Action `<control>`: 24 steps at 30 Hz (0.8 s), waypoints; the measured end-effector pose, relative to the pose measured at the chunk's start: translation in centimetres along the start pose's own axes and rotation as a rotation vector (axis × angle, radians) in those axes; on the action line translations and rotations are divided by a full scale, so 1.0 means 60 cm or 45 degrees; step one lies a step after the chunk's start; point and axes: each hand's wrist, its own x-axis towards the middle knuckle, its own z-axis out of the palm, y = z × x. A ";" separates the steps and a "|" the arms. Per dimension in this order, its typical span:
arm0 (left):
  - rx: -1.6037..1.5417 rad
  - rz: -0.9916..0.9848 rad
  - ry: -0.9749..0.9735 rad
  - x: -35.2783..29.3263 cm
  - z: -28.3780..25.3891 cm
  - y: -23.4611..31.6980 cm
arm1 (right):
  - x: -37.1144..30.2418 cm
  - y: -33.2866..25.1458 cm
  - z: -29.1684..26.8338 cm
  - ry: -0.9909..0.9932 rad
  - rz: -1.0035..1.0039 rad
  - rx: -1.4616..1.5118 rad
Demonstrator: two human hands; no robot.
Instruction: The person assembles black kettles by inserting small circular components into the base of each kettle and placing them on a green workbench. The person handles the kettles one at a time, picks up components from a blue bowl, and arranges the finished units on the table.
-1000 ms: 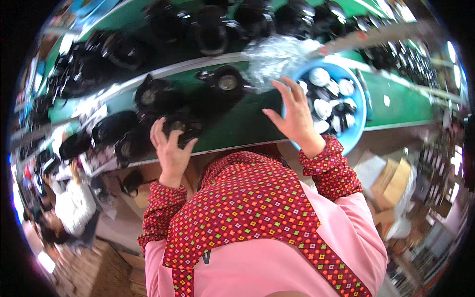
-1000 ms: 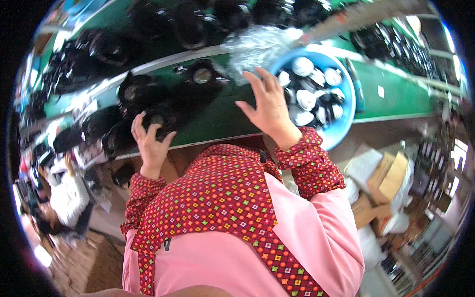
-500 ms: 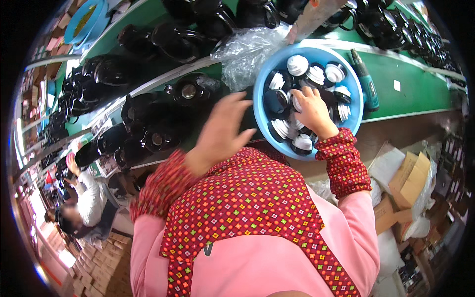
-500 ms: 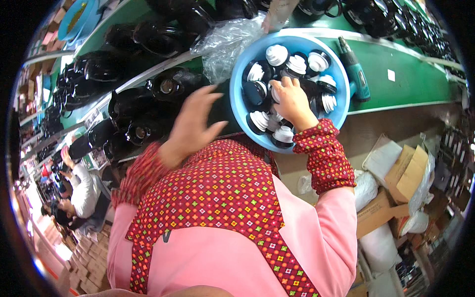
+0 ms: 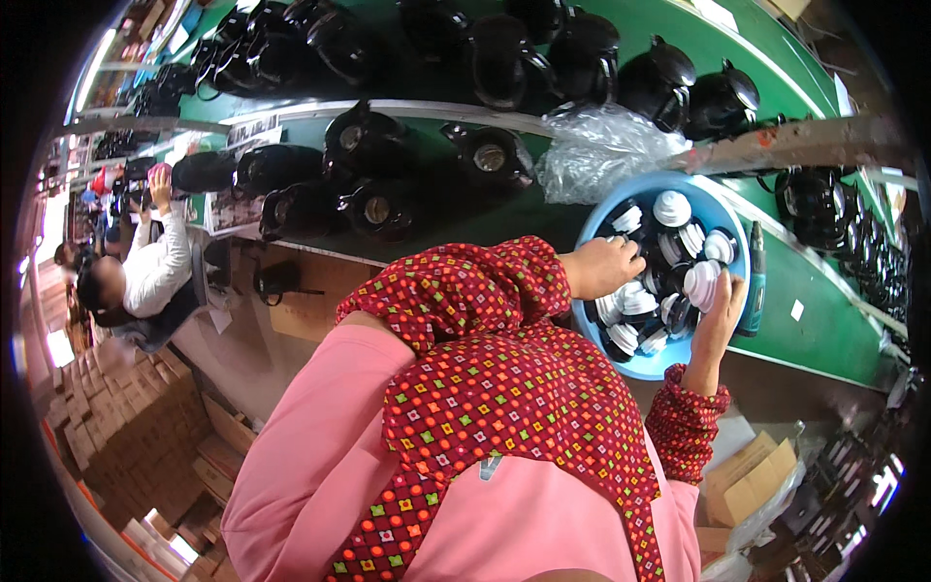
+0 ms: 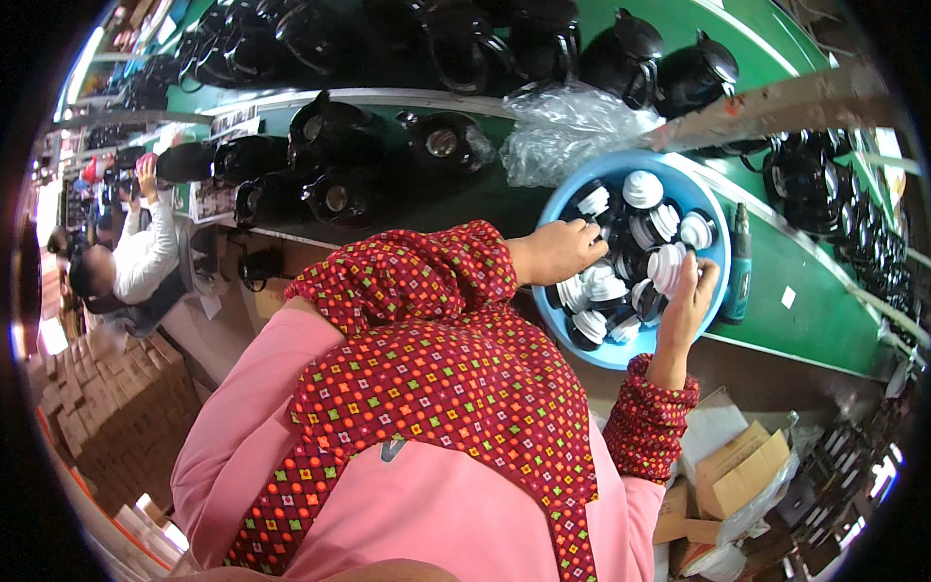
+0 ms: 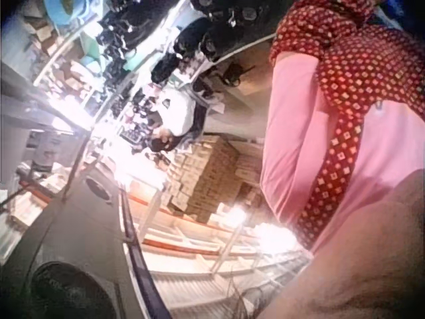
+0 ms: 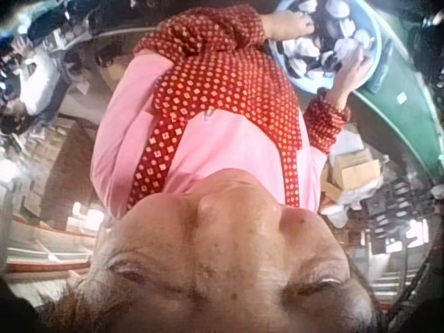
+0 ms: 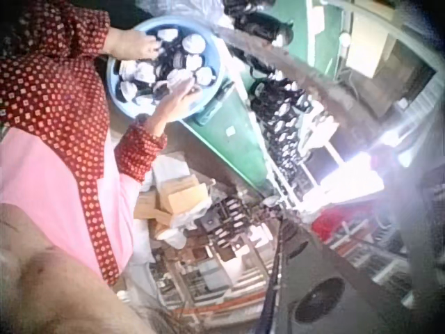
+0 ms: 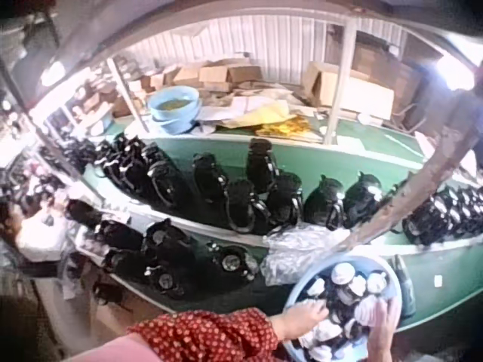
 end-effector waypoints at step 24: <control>-0.441 -0.723 0.821 -0.427 -0.326 -0.042 | 0.029 -0.299 0.468 -1.610 -1.427 -1.213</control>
